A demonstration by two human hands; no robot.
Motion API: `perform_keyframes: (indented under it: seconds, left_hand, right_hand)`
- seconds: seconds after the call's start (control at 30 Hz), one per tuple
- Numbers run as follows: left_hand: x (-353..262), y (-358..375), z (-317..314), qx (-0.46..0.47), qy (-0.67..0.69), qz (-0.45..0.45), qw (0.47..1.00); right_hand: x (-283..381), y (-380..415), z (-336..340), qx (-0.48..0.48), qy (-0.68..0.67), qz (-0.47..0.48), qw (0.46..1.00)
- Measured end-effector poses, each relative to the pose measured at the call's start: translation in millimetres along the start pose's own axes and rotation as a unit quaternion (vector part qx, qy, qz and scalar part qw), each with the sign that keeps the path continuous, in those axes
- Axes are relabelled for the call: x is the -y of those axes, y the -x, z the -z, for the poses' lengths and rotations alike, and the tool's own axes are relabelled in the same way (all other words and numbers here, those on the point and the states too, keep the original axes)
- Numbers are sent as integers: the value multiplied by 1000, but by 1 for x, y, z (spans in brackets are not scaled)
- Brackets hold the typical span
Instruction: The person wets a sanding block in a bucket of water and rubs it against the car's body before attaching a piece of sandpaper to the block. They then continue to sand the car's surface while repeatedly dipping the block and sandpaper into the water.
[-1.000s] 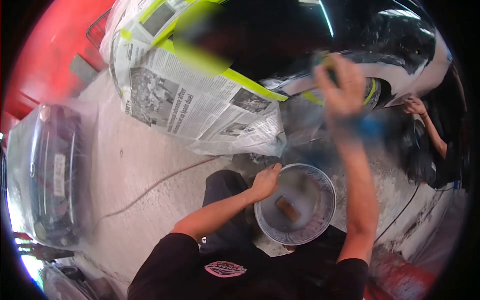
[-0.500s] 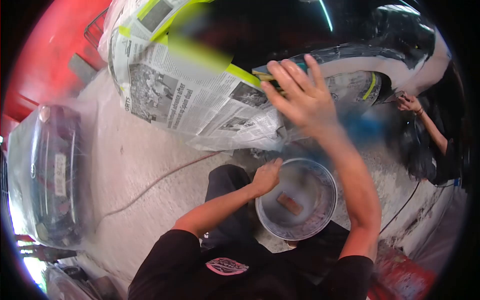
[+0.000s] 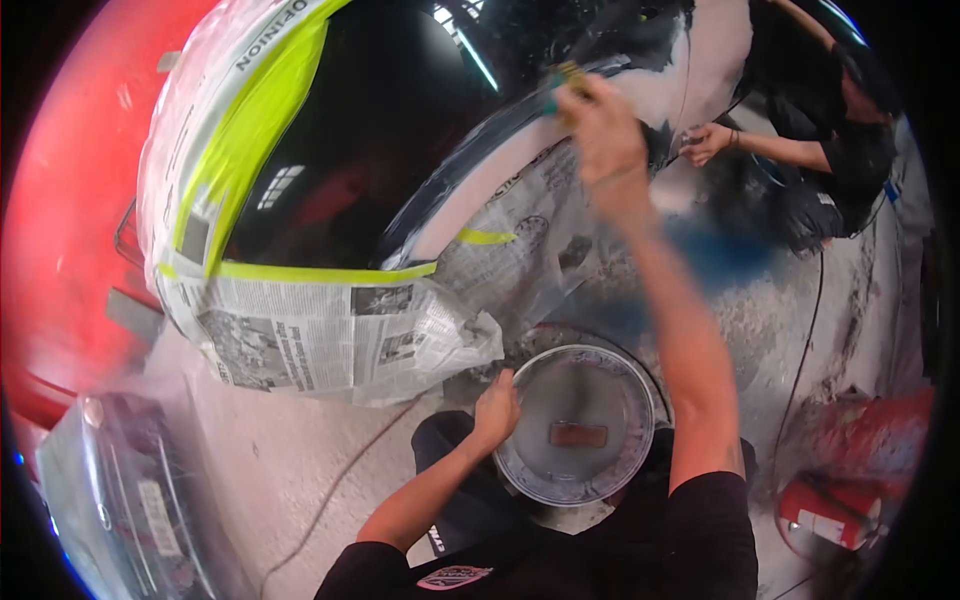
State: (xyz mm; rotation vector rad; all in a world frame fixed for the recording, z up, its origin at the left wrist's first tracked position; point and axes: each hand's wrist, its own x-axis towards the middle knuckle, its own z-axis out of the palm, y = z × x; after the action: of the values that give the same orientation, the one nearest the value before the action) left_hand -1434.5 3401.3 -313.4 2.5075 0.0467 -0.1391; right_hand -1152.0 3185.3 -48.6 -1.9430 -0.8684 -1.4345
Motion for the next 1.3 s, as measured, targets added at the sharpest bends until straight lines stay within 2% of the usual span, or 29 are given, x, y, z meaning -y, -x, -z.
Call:
perform_keyframes:
  seconds: [0.03,0.13,0.17,0.2,0.27,0.3,0.33,0.37,0.4,0.43,0.53,0.6,0.67,0.73,0.77,0.83,0.87,0.93,0.97,1.03,1.07,1.13,1.23,1.27,1.3]
  left_hand:
    - [1,0,-2,0,-5,6,1000]
    - [-1,-2,0,-3,-16,2,1000]
    - [-1,0,0,-7,-18,-3,1000]
    - [0,-6,0,-8,-24,-5,1000]
    - [7,0,-5,-5,-26,-13,1000]
    - [6,-1,-4,-6,-29,-11,999]
    - [4,-2,-2,1,-31,2,1000]
    - [1,-2,-2,8,-31,15,999]
    - [2,-2,-4,8,-29,18,999]
    - [3,-1,-5,7,-27,15,1000]
    - [2,-2,-3,3,-33,10,999]
    - [1,3,-6,13,-45,15,999]
    - [1,0,-4,-12,-21,-1,1000]
    - [3,-3,-2,-13,-19,0,1000]
    - [2,-2,-4,-10,-14,0,1000]
    - [-6,-3,0,2,-17,16,1000]
    - [-9,-3,2,15,-23,35,999]
    - [-4,-4,0,13,-33,24,999]
    - [0,-1,-2,11,-38,17,999]
    - [3,-3,-4,13,-47,13,999]
    - [4,-2,-5,12,-47,13,999]
    - [2,-2,-4,11,-46,15,999]
    - [-7,-2,-1,10,-32,16,999]
    - [-8,-2,0,5,-20,20,1000]
    - [-7,-3,-2,7,-24,17,1000]
  right_hand:
    - [-19,2,2,-34,15,-75,996]
    - [16,-3,-13,-95,-2,-129,987]
    - [33,0,-22,-89,23,-38,995]
    - [38,-4,-21,-96,24,-40,994]
    - [49,-4,-15,-29,-22,63,997]
    - [27,-5,-7,-22,-3,24,999]
    - [-7,1,-7,-24,-5,25,999]
    - [-44,9,-10,-56,18,-30,998]
    - [-53,7,-8,-86,42,-85,992]
    - [-47,14,-15,-84,39,-86,992]
    - [28,1,-17,-106,-17,-130,986]
    - [62,6,-11,-29,-33,31,999]
    - [4,9,-7,-37,-30,51,998]
    - [-55,23,-8,-67,11,-122,990]
    - [-52,25,-10,-64,10,-121,990]
    - [-34,21,-13,-72,20,-199,977]
    - [1,16,-13,-95,-6,-164,982]
    - [45,8,-7,-44,-39,-27,998]
    - [38,10,-3,-47,-38,-33,998]
    - [4,13,2,-32,-16,20,999]
    - [-28,21,1,-33,-15,20,999]
    - [-87,36,-4,-104,-59,-197,973]
    - [-34,17,-2,-78,-10,-163,983]
    - [-14,13,-7,-68,4,-77,995]
    - [3,8,-8,-56,-4,-31,998]
